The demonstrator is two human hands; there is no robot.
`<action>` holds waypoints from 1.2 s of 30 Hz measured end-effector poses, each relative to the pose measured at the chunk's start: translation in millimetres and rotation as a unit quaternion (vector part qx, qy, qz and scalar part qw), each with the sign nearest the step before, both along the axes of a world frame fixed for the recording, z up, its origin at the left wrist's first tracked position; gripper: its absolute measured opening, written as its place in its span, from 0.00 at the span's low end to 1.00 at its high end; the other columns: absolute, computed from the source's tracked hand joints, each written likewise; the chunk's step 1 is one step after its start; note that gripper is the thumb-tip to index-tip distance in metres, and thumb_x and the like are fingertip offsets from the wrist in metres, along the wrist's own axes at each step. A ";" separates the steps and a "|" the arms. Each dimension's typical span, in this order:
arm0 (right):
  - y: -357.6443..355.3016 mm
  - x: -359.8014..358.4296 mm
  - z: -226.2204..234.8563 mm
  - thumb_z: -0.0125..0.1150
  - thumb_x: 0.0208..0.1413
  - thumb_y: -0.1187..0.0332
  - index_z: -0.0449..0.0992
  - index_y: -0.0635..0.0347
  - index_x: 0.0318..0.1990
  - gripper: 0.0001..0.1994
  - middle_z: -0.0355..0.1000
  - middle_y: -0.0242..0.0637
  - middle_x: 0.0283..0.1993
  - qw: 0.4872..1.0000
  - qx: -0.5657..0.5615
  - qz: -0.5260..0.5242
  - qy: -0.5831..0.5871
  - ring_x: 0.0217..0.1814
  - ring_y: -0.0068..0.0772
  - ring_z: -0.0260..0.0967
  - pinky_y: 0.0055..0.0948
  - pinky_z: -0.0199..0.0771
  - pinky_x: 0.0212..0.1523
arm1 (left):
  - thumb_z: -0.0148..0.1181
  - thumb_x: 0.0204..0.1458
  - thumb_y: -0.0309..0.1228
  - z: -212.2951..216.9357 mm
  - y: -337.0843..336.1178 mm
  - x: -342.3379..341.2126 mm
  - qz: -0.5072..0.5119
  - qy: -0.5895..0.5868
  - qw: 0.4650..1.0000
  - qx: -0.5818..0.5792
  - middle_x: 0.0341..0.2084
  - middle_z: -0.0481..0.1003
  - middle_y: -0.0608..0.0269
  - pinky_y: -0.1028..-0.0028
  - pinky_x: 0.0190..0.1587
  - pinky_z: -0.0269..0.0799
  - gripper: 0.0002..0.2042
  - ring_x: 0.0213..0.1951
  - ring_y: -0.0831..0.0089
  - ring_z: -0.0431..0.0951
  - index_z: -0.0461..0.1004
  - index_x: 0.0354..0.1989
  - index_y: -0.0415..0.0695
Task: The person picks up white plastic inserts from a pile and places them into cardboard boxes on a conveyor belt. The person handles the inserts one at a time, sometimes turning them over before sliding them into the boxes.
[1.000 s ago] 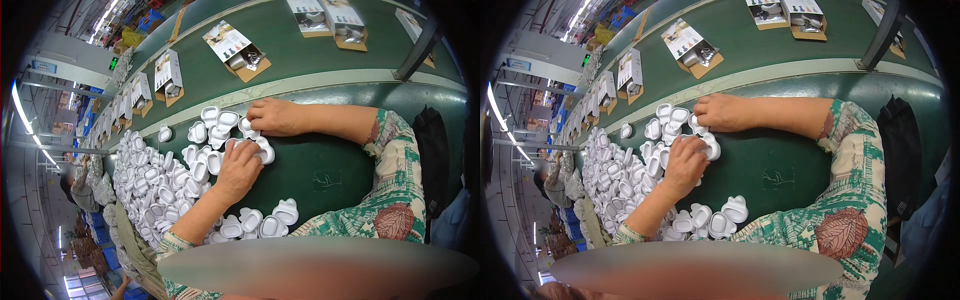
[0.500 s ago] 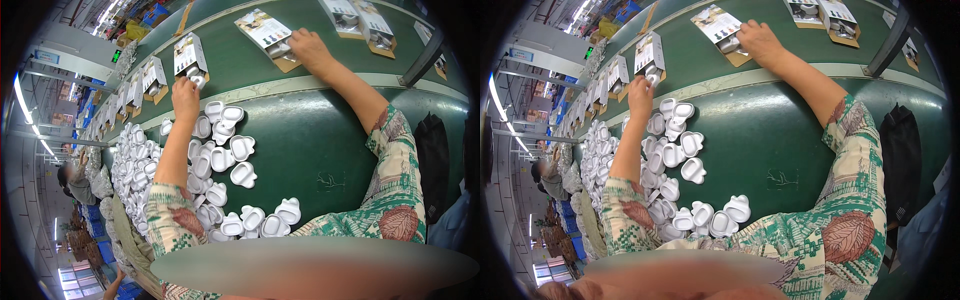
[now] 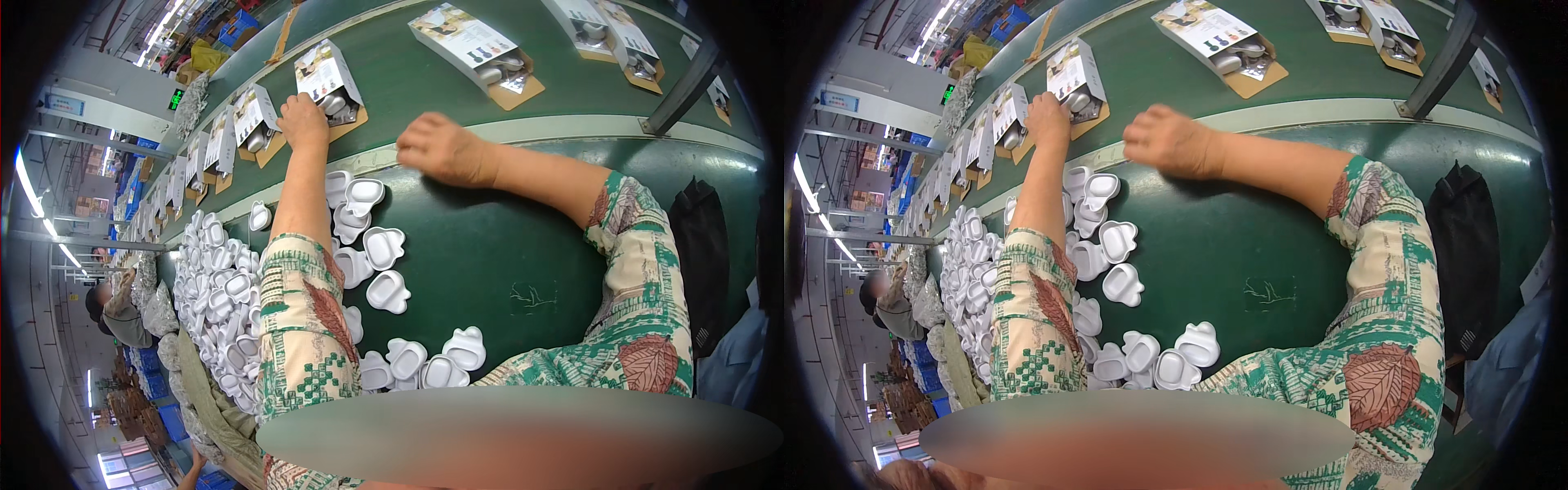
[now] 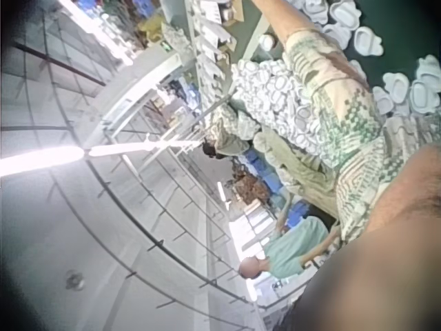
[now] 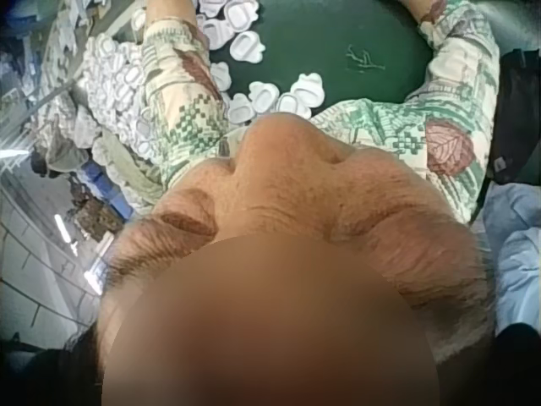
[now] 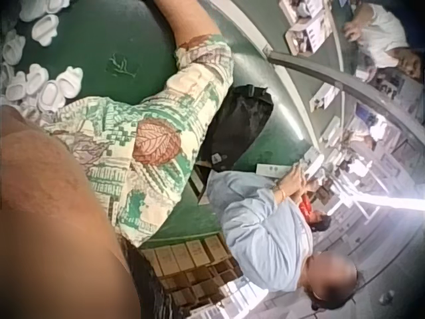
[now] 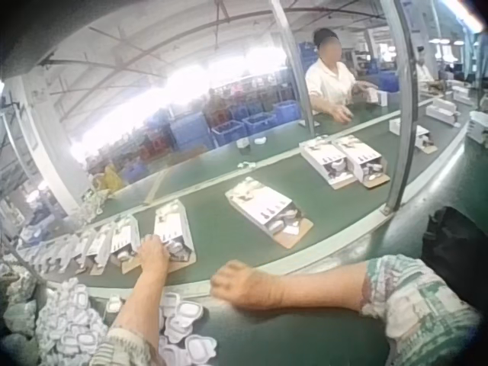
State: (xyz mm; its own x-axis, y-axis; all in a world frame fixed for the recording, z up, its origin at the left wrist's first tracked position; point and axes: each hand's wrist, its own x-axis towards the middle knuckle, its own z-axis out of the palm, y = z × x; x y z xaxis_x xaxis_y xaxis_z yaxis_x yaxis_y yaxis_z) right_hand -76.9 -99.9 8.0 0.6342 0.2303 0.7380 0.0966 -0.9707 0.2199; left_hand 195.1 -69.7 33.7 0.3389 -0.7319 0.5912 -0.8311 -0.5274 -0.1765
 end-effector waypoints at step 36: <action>-40.1 105.6 9.2 0.52 0.46 0.72 0.71 0.57 0.32 0.05 0.67 0.36 0.37 0.991 -0.021 -0.135 0.002 0.45 0.37 0.65 0.35 0.65 0.41 | 0.61 0.48 0.37 -29.5 219.3 -113.3 -0.189 0.198 0.955 0.116 0.60 0.60 0.55 0.44 0.62 0.45 0.29 0.63 0.53 0.56 0.60 0.60 0.51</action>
State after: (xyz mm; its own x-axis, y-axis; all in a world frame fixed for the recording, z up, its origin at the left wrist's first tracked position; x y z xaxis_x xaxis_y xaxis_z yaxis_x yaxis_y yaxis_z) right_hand 28.6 -140.1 17.2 0.6806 0.0824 0.7280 -0.1647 -0.9510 0.2617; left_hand 81.8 149.6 4.1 0.1876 -0.9422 0.2778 -0.9802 -0.1611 0.1153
